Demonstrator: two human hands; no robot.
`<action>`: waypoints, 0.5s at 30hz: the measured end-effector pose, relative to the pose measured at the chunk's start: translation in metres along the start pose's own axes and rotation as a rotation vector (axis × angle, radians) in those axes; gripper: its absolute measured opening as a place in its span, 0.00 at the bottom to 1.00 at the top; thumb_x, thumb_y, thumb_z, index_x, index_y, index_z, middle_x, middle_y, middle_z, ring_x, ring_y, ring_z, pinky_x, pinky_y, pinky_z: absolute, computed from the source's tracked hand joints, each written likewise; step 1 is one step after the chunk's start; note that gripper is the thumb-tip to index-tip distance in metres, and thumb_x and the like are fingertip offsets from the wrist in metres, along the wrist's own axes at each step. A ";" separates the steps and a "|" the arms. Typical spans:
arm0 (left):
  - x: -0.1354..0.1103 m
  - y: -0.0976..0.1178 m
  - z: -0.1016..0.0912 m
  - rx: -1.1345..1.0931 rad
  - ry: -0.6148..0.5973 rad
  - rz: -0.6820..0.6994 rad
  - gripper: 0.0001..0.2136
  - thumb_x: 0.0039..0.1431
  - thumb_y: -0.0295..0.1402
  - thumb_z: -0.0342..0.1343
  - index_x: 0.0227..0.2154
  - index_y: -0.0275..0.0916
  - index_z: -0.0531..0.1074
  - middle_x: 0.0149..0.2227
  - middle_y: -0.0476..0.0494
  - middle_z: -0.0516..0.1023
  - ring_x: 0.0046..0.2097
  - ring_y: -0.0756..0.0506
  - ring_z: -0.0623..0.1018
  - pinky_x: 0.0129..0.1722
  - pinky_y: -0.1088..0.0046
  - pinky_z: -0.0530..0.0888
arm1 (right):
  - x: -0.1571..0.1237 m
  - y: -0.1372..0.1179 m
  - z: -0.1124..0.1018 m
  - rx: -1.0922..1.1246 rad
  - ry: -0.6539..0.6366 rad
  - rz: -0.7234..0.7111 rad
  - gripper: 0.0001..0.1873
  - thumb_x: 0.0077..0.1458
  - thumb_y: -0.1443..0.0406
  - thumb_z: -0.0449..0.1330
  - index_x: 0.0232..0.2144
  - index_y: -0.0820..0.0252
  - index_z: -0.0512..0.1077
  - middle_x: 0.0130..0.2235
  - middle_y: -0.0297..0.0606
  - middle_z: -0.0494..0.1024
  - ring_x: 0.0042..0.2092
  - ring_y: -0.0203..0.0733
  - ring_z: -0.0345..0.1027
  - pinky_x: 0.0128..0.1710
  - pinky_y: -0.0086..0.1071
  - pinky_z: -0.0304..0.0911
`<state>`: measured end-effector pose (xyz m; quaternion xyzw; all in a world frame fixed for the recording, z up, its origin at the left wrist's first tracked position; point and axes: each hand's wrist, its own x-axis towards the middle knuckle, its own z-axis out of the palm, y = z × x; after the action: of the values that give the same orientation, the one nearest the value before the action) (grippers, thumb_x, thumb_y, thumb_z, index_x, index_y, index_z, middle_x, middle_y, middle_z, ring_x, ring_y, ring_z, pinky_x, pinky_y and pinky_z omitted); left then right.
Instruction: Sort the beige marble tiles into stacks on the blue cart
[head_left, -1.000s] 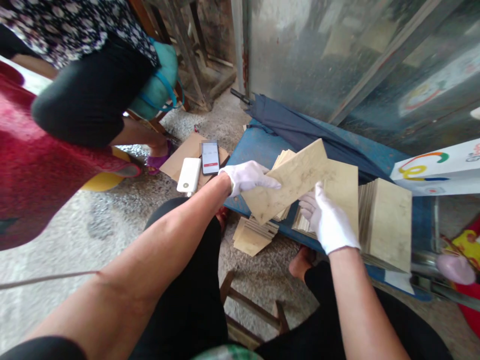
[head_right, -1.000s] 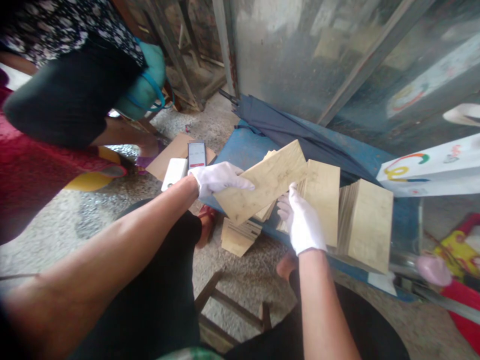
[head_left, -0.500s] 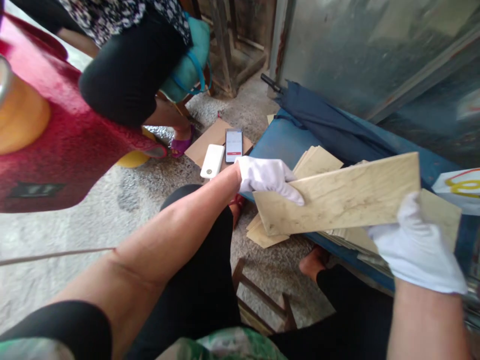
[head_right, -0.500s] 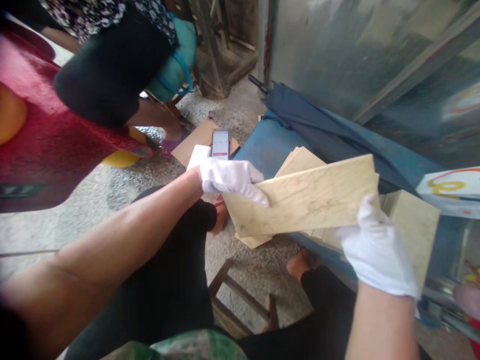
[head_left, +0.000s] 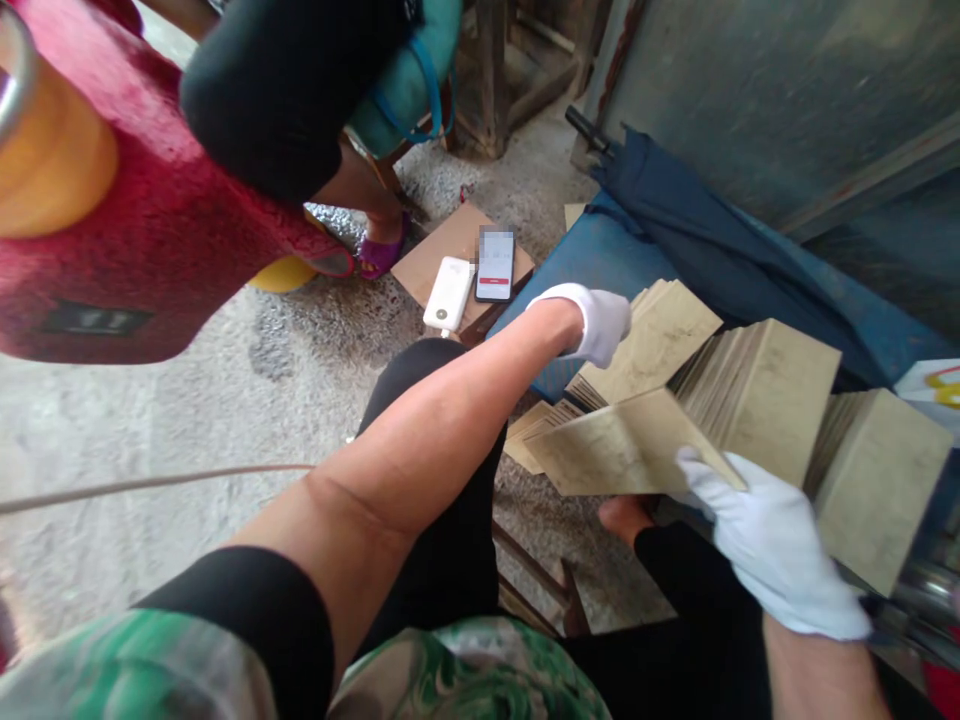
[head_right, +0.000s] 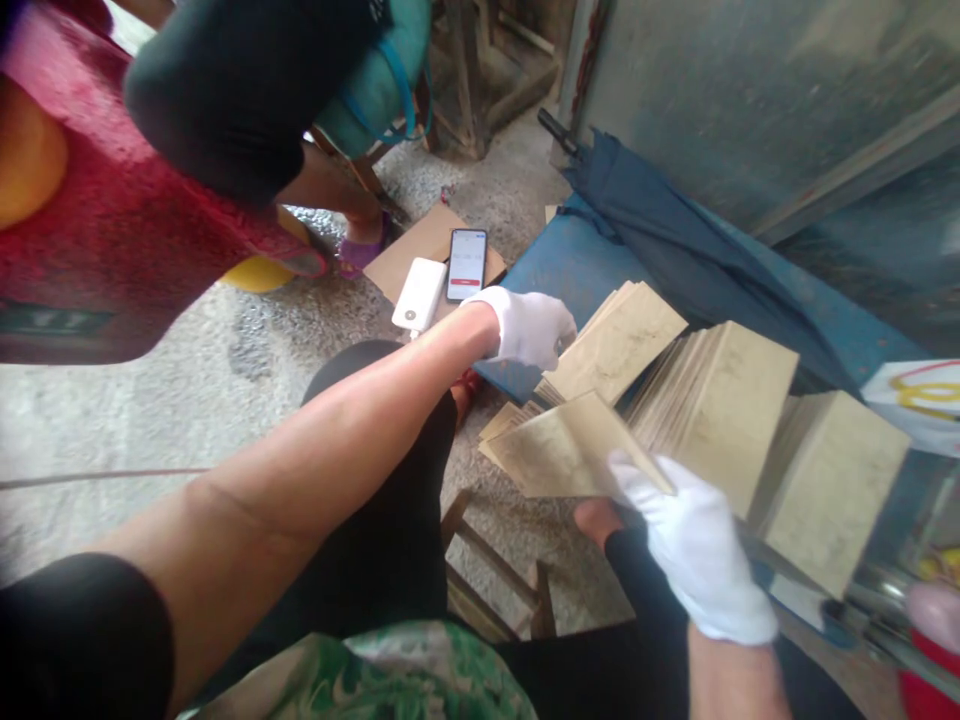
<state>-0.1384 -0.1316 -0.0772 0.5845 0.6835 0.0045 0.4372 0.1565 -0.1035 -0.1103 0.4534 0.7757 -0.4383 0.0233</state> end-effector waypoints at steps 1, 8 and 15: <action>0.001 0.000 0.001 0.058 -0.005 0.022 0.17 0.48 0.28 0.57 0.41 0.36 0.81 0.39 0.40 0.82 0.44 0.42 0.77 0.41 0.72 0.70 | -0.002 -0.006 0.017 0.072 -0.071 0.050 0.21 0.51 0.51 0.64 0.39 0.61 0.79 0.35 0.40 0.81 0.33 0.44 0.74 0.30 0.31 0.68; 0.002 -0.001 0.004 0.172 0.031 0.082 0.19 0.55 0.32 0.54 0.48 0.31 0.78 0.47 0.35 0.79 0.46 0.42 0.77 0.43 0.72 0.69 | -0.008 -0.001 0.129 0.120 -0.122 0.251 0.25 0.49 0.52 0.61 0.46 0.60 0.79 0.42 0.43 0.81 0.46 0.51 0.75 0.50 0.39 0.67; 0.013 -0.015 0.012 0.066 0.085 0.141 0.18 0.53 0.34 0.58 0.46 0.33 0.79 0.44 0.37 0.80 0.44 0.42 0.77 0.41 0.71 0.70 | 0.005 0.037 0.185 0.118 -0.142 0.209 0.25 0.51 0.53 0.59 0.49 0.57 0.78 0.49 0.42 0.79 0.50 0.48 0.73 0.55 0.38 0.64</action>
<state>-0.1423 -0.1322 -0.1003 0.6445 0.6584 0.0374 0.3870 0.1135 -0.2226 -0.2507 0.5003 0.6935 -0.5092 0.0971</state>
